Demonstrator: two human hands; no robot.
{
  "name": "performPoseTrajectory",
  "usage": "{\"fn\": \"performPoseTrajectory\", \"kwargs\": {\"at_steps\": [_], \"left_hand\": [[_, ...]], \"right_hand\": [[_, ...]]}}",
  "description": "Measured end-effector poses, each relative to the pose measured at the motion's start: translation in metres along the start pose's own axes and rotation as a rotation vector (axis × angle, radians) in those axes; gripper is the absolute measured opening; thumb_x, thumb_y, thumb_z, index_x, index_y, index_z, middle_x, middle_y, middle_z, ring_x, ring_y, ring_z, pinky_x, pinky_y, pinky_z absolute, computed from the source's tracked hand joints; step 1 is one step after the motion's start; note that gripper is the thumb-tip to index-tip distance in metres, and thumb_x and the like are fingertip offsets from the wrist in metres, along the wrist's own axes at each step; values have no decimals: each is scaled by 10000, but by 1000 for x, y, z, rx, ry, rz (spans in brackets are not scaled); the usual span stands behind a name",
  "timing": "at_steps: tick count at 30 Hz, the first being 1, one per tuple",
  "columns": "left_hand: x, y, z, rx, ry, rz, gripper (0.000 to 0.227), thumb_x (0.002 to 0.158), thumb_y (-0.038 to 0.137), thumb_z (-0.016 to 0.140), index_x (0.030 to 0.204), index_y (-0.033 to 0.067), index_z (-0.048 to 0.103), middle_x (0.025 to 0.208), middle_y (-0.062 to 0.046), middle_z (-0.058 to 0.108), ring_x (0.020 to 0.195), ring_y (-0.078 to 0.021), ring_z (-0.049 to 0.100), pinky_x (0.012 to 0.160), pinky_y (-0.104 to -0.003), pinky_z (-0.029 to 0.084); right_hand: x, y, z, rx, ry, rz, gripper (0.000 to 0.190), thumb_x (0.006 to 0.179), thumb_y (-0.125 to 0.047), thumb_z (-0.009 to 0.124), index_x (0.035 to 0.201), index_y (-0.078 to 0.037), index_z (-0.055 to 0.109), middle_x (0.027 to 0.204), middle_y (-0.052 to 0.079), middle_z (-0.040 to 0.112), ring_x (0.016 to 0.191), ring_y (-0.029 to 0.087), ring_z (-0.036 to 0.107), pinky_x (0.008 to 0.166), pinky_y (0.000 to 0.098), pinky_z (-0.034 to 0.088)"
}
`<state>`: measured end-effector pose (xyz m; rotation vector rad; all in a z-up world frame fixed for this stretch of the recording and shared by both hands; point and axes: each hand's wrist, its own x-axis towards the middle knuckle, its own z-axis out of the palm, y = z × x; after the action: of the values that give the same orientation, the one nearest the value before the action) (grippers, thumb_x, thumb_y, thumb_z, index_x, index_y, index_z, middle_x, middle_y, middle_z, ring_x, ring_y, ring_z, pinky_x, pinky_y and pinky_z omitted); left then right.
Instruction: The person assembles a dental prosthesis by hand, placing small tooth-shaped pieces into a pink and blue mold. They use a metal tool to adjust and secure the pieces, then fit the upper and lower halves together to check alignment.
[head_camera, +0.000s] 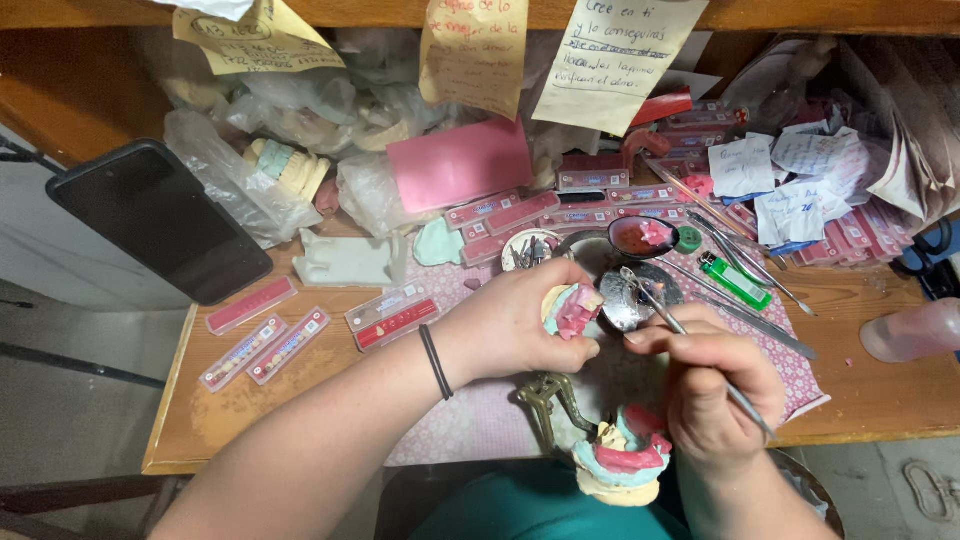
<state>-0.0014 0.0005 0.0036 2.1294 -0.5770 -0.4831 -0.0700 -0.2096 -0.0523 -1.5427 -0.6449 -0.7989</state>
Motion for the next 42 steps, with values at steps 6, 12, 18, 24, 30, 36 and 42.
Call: {"fn": "performPoseTrajectory", "kwargs": {"at_steps": [6,12,18,24,30,36,42], "left_hand": [[2,-13,6,-64,34,117,627,621,490,742,1180,225,636,1109,4,780,1013,-184,756,835,-298,555],[9,-15,6,68,-21,136,725,577,442,779,1235,197,598,1118,7,695,924,-211,714,785,-339,523],[7,-22,9,-50,8,95,746,562,436,806,1255,273,580,1077,48,749,994,-151,712,852,-264,513],[-3,1,-3,5,-25,20,634,683,465,746,1252,222,603,1184,-42,745,1034,-227,697,858,-348,506],[-3,5,-4,3,-48,-34,692,686,457,730,1326,237,585,1275,-36,722,1060,-210,689,874,-339,502],[-3,6,-3,1,-44,-36,641,686,444,732,1274,230,593,1110,-14,750,948,-187,687,829,-333,505],[1,-1,-1,1,-23,1,594,662,461,762,1199,255,612,1076,2,759,949,-181,687,845,-317,496]], "right_hand": [[76,-31,1,-437,-705,-247,88,978,-205,630,1026,-133,609,1259,63,750,1215,399,638,1066,470,442],[112,-44,16,-422,-999,-137,85,1012,-236,582,1022,-169,633,1029,3,666,1100,250,587,956,434,353],[107,-33,9,-441,-911,-142,170,1009,-342,574,1007,-188,648,1052,37,621,985,237,609,971,420,364],[128,-21,-39,-353,-530,36,126,1054,79,543,1048,-19,465,1111,176,627,1104,271,744,960,338,623],[125,29,-59,-463,-544,311,131,1010,-33,610,1064,-89,505,1122,96,760,1081,223,762,947,375,613],[117,38,-57,-336,-450,390,150,1032,-57,629,1054,-86,484,1152,108,768,1155,193,739,1024,328,574],[111,43,-88,-50,-156,404,215,1020,-79,679,1193,-97,553,1179,136,713,1186,208,731,1050,270,600]]}}
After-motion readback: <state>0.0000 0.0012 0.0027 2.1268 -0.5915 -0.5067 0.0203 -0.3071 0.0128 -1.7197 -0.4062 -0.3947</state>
